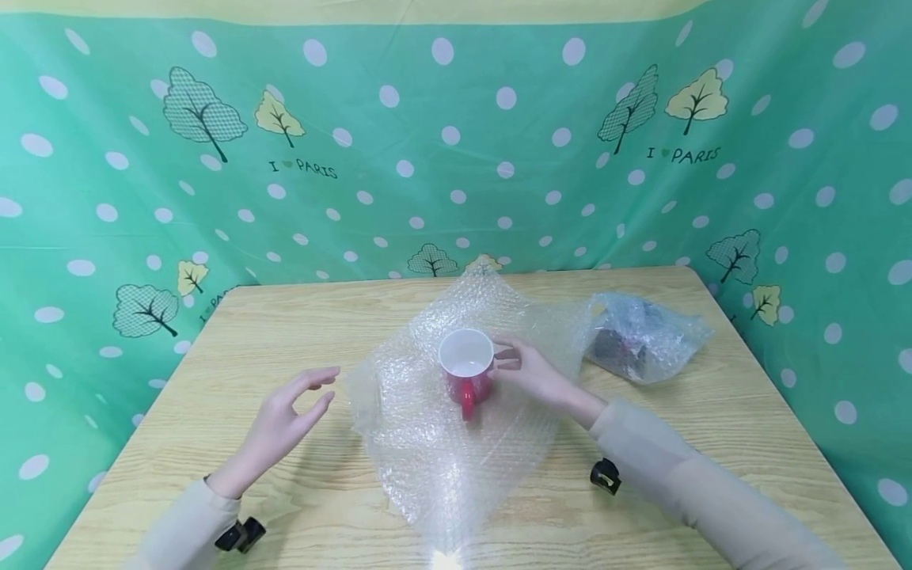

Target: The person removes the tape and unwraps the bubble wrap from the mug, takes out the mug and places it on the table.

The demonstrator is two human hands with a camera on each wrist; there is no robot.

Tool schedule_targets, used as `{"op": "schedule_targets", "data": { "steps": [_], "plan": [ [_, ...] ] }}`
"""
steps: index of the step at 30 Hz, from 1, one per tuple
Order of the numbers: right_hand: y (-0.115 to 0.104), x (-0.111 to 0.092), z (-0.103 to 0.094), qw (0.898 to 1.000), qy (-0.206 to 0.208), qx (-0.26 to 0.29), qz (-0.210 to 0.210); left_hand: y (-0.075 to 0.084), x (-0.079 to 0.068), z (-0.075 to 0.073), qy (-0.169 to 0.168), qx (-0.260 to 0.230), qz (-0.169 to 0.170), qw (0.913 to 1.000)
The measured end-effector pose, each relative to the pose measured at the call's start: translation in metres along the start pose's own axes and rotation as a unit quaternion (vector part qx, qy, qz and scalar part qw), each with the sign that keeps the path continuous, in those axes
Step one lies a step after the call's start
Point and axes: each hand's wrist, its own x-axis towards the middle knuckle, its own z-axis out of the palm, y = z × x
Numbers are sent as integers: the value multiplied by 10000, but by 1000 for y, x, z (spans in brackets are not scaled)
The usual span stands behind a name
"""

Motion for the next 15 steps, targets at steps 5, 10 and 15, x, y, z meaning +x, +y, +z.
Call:
{"op": "schedule_targets", "data": {
  "steps": [5,10,15],
  "plan": [
    [-4,-10,3,9997,139,-107,188,5,19,-4,-19,-16,-55,10000],
    [-7,-18,5,9993,193,-273,183,18,41,-6,-194,-114,-197,9996],
    [-9,-24,7,9983,205,-474,252,34,63,-6,-378,-547,-714,9952]
  ]
}}
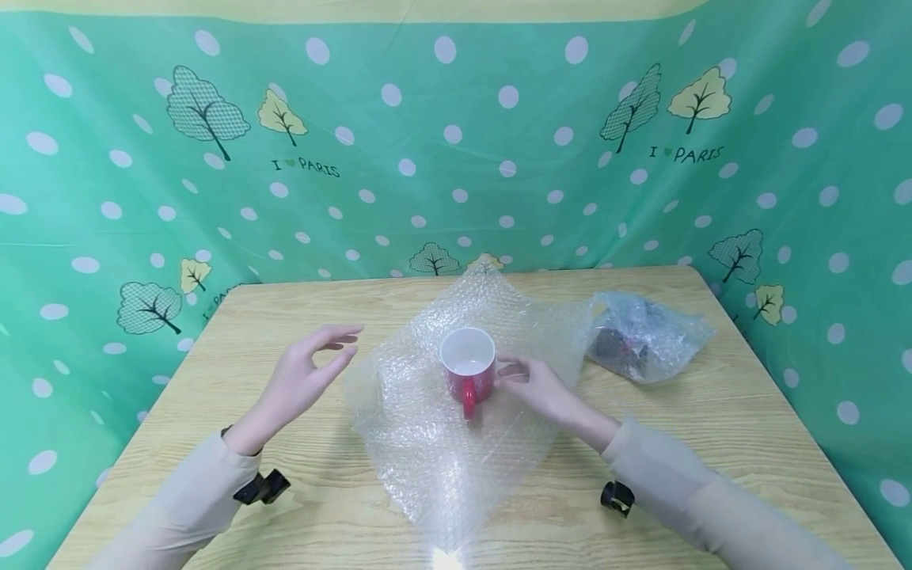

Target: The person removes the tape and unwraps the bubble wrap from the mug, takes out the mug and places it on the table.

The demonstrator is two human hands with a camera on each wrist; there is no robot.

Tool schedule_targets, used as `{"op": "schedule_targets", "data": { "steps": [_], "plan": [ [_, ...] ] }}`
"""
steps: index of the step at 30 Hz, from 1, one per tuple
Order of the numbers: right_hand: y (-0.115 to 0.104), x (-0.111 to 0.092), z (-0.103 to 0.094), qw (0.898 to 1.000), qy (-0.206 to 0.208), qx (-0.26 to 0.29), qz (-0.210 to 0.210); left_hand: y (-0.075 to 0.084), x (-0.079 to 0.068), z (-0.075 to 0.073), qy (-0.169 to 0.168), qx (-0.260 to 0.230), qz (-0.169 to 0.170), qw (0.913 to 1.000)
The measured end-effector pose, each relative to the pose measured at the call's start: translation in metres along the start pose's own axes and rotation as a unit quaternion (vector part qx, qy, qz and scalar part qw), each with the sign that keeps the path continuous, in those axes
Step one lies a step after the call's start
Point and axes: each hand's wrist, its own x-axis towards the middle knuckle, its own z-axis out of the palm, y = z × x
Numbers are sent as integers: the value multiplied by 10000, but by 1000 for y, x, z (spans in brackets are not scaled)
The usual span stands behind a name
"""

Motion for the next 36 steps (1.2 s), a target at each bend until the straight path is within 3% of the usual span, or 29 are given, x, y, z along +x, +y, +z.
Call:
{"op": "schedule_targets", "data": {
  "steps": [8,16,28,36],
  "plan": [
    [2,-6,5,9997,59,198,158,18,20,17,-406,-501,-546,9964],
    [2,-11,15,9986,33,530,59,26,29,49,-465,-1605,-1618,9726],
    [9,-11,33,9964,46,740,398,10,36,96,-465,-2332,-2007,9504],
    [12,-10,42,9938,183,961,530,2,36,114,-536,-2578,-2434,9335]
  ]
}}
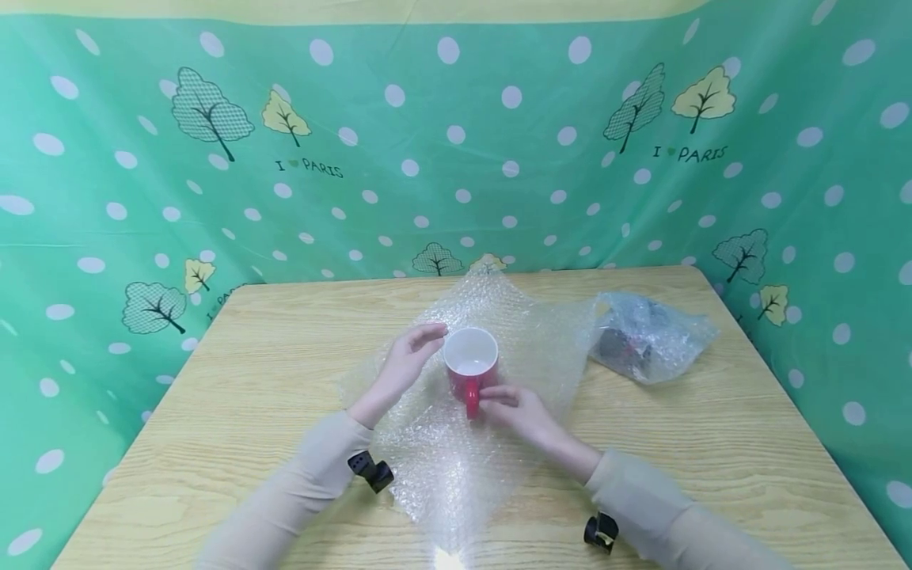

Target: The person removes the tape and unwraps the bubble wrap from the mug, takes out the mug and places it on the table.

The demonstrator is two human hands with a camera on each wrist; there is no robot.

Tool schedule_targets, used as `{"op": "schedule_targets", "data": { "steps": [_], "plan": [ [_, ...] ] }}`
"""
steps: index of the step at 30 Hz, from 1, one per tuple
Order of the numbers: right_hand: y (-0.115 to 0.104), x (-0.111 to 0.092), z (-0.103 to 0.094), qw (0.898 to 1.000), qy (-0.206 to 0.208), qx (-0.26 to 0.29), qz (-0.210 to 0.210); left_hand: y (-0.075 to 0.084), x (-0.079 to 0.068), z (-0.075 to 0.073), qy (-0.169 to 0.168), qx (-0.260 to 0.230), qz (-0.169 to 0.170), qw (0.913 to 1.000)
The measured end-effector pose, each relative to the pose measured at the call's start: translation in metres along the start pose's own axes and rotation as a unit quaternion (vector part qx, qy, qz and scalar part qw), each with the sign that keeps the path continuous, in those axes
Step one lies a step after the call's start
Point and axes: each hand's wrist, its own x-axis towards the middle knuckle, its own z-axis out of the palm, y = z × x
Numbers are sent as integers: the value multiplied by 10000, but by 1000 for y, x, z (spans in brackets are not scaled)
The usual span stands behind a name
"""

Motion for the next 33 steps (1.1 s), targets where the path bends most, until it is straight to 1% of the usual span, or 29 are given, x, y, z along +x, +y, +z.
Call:
{"op": "schedule_targets", "data": {
  "steps": [2,3,7,10,14,19,22,25,26,31,32,33],
  "plan": [
    [1,1,2,10000,14,59,-33,-3,1,2,-26,-42,-92,9999],
    [2,1,2,10000,30,88,-31,-5,2,3,-45,-64,-81,9999],
    [4,3,6,9998,58,186,-45,-8,3,4,-130,-321,-151,9993],
    [5,4,8,9998,133,172,-12,0,-1,5,-178,-445,-133,9988],
    [6,5,10,9997,187,116,80,12,-7,5,-189,-422,-164,9988],
    [7,6,13,9995,189,200,168,15,-9,7,-118,-351,-253,9990],
    [7,6,15,9992,174,298,184,12,-8,8,-98,-357,-325,9988],
    [9,7,16,9985,102,507,152,7,-6,8,-132,-412,-372,9984],
    [9,8,16,9983,69,573,119,3,-4,8,-151,-491,-415,9978],
    [10,8,17,9966,-40,816,40,-17,5,11,-221,-667,-427,9966],
    [11,8,17,9964,-61,844,-17,-20,7,12,-243,-696,-410,9964],
    [11,8,16,9962,-121,867,-23,-19,7,12,-264,-686,-403,9965]
  ]
}}
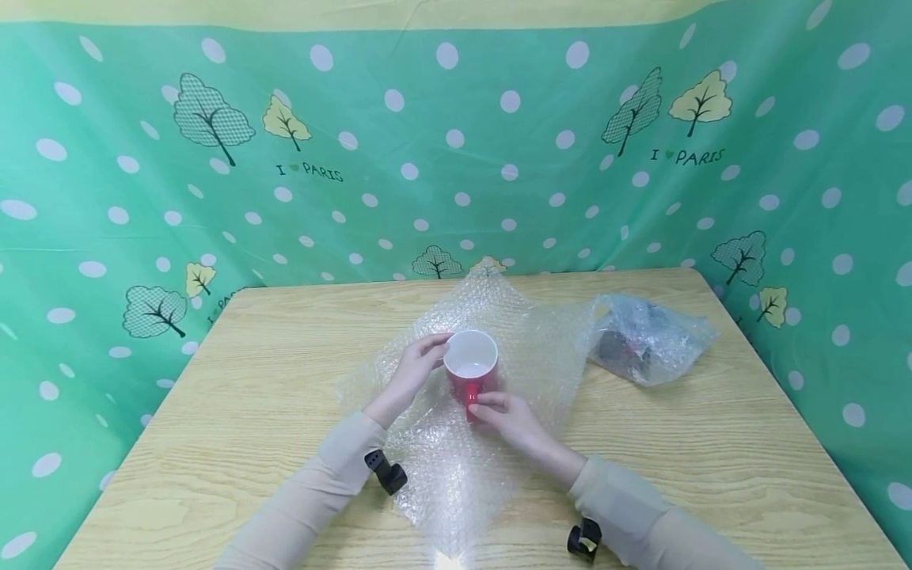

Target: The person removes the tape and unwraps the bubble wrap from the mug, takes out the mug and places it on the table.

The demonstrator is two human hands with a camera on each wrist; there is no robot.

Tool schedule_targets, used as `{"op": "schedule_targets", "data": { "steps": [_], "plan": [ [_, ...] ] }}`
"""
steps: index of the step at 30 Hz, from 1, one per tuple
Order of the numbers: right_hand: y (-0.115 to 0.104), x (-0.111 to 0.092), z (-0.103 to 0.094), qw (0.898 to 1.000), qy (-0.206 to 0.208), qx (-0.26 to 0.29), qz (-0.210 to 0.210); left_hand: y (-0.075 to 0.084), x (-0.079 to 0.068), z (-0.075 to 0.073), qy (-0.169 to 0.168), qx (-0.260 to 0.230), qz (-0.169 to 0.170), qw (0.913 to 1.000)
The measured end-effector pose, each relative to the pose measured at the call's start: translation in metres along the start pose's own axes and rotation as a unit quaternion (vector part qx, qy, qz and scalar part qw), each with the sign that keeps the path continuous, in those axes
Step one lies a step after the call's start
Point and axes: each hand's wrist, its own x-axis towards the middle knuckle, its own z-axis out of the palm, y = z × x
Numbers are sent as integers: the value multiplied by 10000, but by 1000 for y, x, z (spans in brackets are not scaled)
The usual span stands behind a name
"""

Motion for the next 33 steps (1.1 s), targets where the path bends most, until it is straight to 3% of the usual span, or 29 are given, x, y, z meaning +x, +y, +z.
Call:
{"op": "schedule_targets", "data": {
  "steps": [7,17,25,33],
  "plan": [
    [0,3,1,9998,-141,170,-17,22,-9,2,-40,-97,-124,9999],
    [2,0,-4,9991,-274,-6,-308,25,-11,4,224,9,-51,9997],
    [-5,-7,-8,9970,-417,-353,-549,6,0,4,324,-392,-35,9987],
    [-21,-20,-18,9936,-659,-457,-791,25,-11,9,488,-257,167,9983]
  ]
}}
